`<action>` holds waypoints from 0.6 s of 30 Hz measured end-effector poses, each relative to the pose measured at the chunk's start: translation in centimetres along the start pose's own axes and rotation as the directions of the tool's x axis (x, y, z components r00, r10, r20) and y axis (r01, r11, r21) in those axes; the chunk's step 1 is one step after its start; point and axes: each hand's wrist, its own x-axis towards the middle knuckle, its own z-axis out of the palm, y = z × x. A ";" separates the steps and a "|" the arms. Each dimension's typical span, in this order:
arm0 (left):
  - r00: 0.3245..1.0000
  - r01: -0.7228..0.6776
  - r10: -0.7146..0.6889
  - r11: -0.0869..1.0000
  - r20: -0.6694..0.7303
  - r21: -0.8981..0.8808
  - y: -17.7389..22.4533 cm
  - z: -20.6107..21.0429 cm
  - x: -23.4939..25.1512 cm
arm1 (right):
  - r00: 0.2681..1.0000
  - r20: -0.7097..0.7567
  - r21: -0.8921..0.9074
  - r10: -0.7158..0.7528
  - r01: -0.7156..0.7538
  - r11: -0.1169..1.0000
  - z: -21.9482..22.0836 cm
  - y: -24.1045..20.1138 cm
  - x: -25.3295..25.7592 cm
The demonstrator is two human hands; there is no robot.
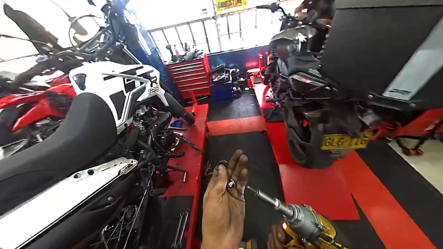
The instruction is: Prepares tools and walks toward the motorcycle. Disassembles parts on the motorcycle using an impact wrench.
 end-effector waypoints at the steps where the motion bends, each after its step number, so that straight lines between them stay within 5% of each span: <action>1: 0.999 -0.028 0.028 1.000 -0.042 -0.002 0.0 0.5 1.0 | 1.000 0.012 0.002 0.022 -0.022 1.000 -0.6 -0.7 1.3; 11: 0.963 -0.159 0.121 0.976 -0.243 -0.146 -3.5 1.7 7.5 | 0.967 0.033 -0.092 0.253 -0.249 0.964 -6.0 -7.3 7.8; 18: 0.946 -0.203 0.189 0.979 -0.263 -0.025 -6.0 2.1 8.8 | 0.951 -0.040 -0.166 0.307 -0.309 0.936 -8.0 -10.2 8.1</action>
